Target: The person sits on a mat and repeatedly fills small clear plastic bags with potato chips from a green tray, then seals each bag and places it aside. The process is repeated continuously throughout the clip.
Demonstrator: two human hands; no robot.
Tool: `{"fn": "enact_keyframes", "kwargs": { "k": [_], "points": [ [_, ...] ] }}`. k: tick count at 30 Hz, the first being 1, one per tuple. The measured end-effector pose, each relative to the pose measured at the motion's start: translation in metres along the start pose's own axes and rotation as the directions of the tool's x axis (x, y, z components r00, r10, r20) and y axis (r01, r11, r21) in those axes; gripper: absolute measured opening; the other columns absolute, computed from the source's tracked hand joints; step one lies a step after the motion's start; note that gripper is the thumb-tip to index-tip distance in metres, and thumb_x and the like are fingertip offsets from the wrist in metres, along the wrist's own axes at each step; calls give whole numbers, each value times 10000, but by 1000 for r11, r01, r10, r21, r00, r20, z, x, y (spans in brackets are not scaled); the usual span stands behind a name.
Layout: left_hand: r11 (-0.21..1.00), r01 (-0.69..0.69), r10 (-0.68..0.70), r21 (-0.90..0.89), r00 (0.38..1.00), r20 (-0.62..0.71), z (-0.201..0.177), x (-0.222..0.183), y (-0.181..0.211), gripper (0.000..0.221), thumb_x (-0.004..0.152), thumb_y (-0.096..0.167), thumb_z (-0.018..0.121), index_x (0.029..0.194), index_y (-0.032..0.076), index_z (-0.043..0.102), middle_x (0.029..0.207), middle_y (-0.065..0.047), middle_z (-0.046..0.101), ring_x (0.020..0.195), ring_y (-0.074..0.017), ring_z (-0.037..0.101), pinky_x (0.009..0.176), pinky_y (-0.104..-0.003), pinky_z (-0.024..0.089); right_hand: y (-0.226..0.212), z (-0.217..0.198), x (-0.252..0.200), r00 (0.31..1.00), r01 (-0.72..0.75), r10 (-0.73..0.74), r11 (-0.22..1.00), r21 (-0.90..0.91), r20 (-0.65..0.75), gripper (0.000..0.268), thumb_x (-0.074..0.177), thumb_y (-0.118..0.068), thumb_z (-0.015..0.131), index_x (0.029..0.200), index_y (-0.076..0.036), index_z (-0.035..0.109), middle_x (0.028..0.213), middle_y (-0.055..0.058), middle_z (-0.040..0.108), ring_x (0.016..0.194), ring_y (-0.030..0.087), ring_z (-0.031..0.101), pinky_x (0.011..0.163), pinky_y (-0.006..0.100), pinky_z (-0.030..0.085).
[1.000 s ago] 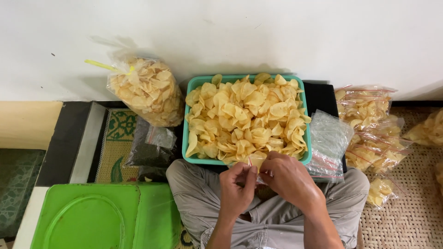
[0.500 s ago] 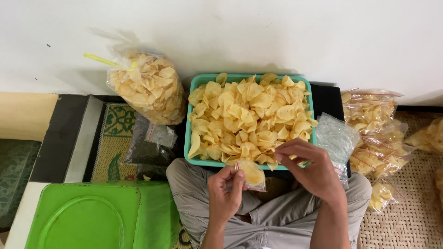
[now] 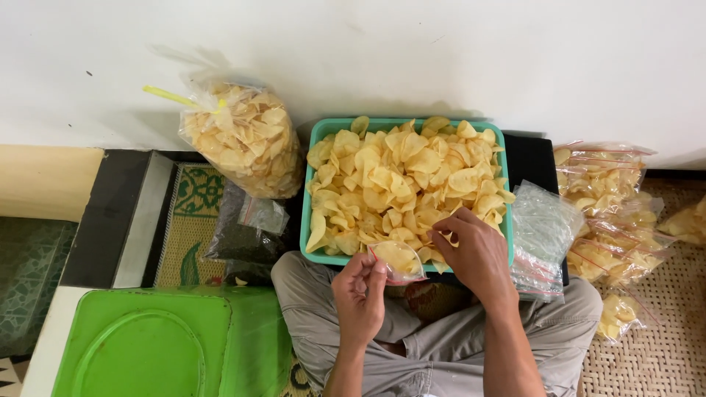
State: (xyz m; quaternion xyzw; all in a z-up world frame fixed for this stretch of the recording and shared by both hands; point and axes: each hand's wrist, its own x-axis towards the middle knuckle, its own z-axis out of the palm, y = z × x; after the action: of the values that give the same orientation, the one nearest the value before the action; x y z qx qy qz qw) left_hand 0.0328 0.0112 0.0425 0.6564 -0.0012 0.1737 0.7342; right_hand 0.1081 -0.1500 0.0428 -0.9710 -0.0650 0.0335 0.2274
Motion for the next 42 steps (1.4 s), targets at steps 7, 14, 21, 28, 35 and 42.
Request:
{"fn": "enact_keyframes", "kwargs": {
  "k": [7, 14, 21, 28, 35, 42],
  "points": [
    [998, 17, -19, 67, 999, 38, -3, 0, -2, 277, 926, 253, 452, 730, 68, 514, 602, -28, 531, 543, -107, 556, 544, -231, 539, 10, -5, -3, 988, 145, -136, 979, 145, -69, 119, 828, -190, 628, 785, -83, 657, 761, -1, 598, 606, 173, 572, 490, 326, 406],
    [996, -30, 26, 82, 999, 45, 1, 2, -1, 309, 941, 276, 423, 710, 76, 473, 581, -9, 456, 501, -88, 481, 491, -213, 505, 6, -13, -5, 989, 124, -94, 950, 286, -117, 162, 819, -221, 657, 758, -71, 663, 722, 15, 585, 569, 164, 508, 522, 315, 396],
    [997, -22, 19, 72, 999, 35, 1, 0, -3, 315, 948, 276, 413, 712, 74, 465, 599, -21, 464, 522, -100, 459, 495, -221, 459, 2, -19, -8, 989, 137, -98, 896, 422, -111, 159, 835, -182, 636, 761, -41, 644, 694, 29, 524, 543, 148, 427, 498, 294, 355],
    [997, -1, -1, 74, 1000, 27, 2, 1, 0, 309, 940, 273, 422, 714, 68, 474, 599, -19, 471, 518, -100, 517, 514, -225, 542, -26, -51, -34, 964, 245, -137, 788, 564, -228, 140, 827, -102, 616, 716, -17, 616, 713, 43, 561, 572, 113, 496, 467, 210, 423],
    [996, 21, -23, 87, 999, 25, 4, 0, 6, 324, 945, 261, 409, 667, 96, 406, 559, 14, 360, 485, -65, 388, 479, -218, 472, -51, -32, -40, 913, 403, -340, 838, 367, -224, 76, 785, -104, 664, 789, -28, 659, 784, 37, 565, 618, 130, 520, 470, 221, 429],
    [982, -38, 23, 182, 996, 86, 3, 1, 9, 305, 960, 206, 390, 676, 104, 345, 560, 14, 296, 484, -77, 252, 444, -252, 226, -53, -14, -31, 922, 388, -376, 895, 222, -93, 153, 795, -172, 656, 713, -48, 691, 1060, 83, 606, 960, 243, 606, 693, 382, 522]
  ]
}}
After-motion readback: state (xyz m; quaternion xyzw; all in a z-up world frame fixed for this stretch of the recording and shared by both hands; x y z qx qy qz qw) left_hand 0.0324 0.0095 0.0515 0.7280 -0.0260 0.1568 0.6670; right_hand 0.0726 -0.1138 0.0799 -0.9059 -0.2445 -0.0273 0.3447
